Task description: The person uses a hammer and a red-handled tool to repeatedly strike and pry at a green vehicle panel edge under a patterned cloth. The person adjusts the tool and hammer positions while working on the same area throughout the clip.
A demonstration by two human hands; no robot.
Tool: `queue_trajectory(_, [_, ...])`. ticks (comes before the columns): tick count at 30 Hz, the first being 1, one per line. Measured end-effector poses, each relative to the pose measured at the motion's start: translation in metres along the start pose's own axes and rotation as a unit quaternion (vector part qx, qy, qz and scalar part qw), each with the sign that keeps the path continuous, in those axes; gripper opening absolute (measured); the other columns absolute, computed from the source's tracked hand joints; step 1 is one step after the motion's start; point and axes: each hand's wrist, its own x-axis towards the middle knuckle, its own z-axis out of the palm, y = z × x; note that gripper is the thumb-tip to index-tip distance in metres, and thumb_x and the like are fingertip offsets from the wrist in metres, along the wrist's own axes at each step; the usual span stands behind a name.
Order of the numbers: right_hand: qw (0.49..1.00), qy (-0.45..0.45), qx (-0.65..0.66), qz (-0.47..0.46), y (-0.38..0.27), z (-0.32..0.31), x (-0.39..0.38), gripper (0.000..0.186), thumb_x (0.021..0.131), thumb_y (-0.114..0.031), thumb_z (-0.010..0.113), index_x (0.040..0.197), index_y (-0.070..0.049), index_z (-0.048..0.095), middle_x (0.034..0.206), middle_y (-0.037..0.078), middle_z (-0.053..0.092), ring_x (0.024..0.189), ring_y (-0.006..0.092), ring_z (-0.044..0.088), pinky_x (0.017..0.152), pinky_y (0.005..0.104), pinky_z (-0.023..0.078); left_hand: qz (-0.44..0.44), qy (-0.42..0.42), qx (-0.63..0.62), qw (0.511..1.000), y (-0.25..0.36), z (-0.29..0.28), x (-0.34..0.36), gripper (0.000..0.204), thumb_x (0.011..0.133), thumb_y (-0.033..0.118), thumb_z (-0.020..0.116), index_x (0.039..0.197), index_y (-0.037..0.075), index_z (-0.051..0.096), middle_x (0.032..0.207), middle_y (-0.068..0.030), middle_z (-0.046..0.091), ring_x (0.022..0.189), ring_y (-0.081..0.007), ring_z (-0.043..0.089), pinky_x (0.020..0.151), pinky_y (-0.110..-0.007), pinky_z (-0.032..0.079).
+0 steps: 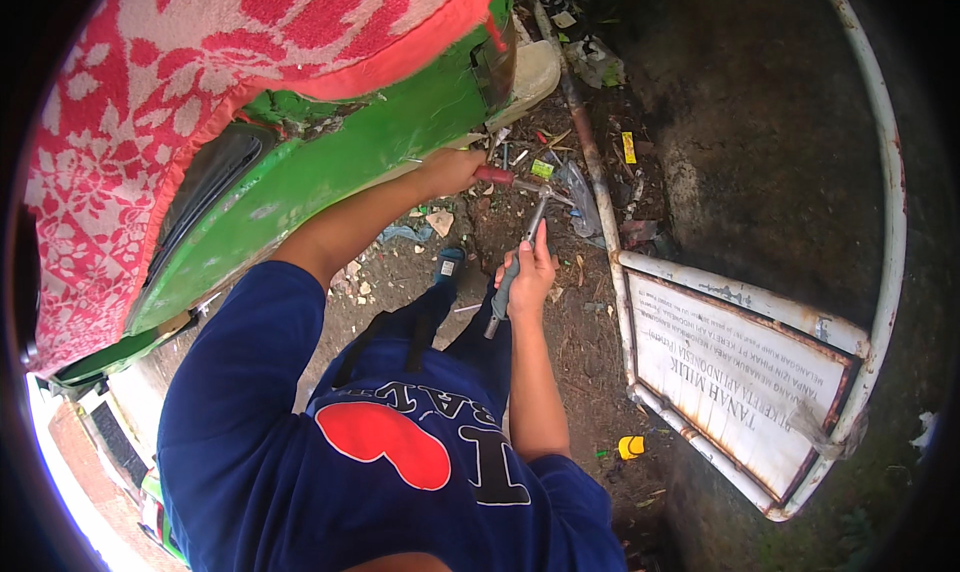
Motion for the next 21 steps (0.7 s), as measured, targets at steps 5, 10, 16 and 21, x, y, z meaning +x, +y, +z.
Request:
queue_trajectory(5, [0.991,0.053,0.100,-0.072,-0.011,-0.004,-0.007,0.057,0.104,-0.015,0.046,0.157,-0.017,0.026,0.068,0.004,0.052,0.046,0.0127,0.051,0.039,0.0265,0.046,0.012,-0.012,0.016,1.000,0.002,0.004,-0.011,0.020,0.084,0.021,0.064,0.098,0.007,0.059,0.086,-0.0169,0.070,0.082,-0.0379,0.069,0.073,-0.049,0.053])
queue_trajectory(10, [1.000,-0.022,0.001,0.000,-0.006,-0.006,0.002,0.057,0.104,-0.015,0.046,0.157,-0.016,0.024,0.068,0.004,0.052,0.046,0.0140,0.052,0.041,0.0279,0.047,0.008,0.007,0.016,1.000,-0.004,0.011,-0.021,0.019,0.085,0.024,0.064,0.097,0.011,0.058,0.081,-0.0149,0.069,0.079,-0.0373,0.068,0.071,-0.050,0.052])
queue_trajectory(16, [0.999,-0.001,0.043,-0.009,-0.017,-0.019,0.003,0.057,0.103,-0.013,0.047,0.156,-0.016,0.028,0.069,0.006,0.052,0.046,0.0145,0.051,0.040,0.0278,0.046,0.024,0.045,-0.001,0.999,-0.003,0.005,-0.034,0.017,0.083,0.023,0.064,0.095,0.014,0.057,0.083,-0.0089,0.068,0.079,-0.0334,0.068,0.067,-0.047,0.052])
queue_trajectory(21, [1.000,-0.025,0.001,0.005,-0.035,-0.031,0.010,0.057,0.103,-0.014,0.048,0.156,-0.017,0.028,0.068,0.006,0.052,0.046,0.0142,0.051,0.041,0.0282,0.046,0.037,0.071,-0.016,0.997,0.005,-0.001,-0.041,0.015,0.077,0.025,0.067,0.088,0.016,0.061,0.082,-0.0051,0.068,0.077,-0.0302,0.067,0.065,-0.045,0.052])
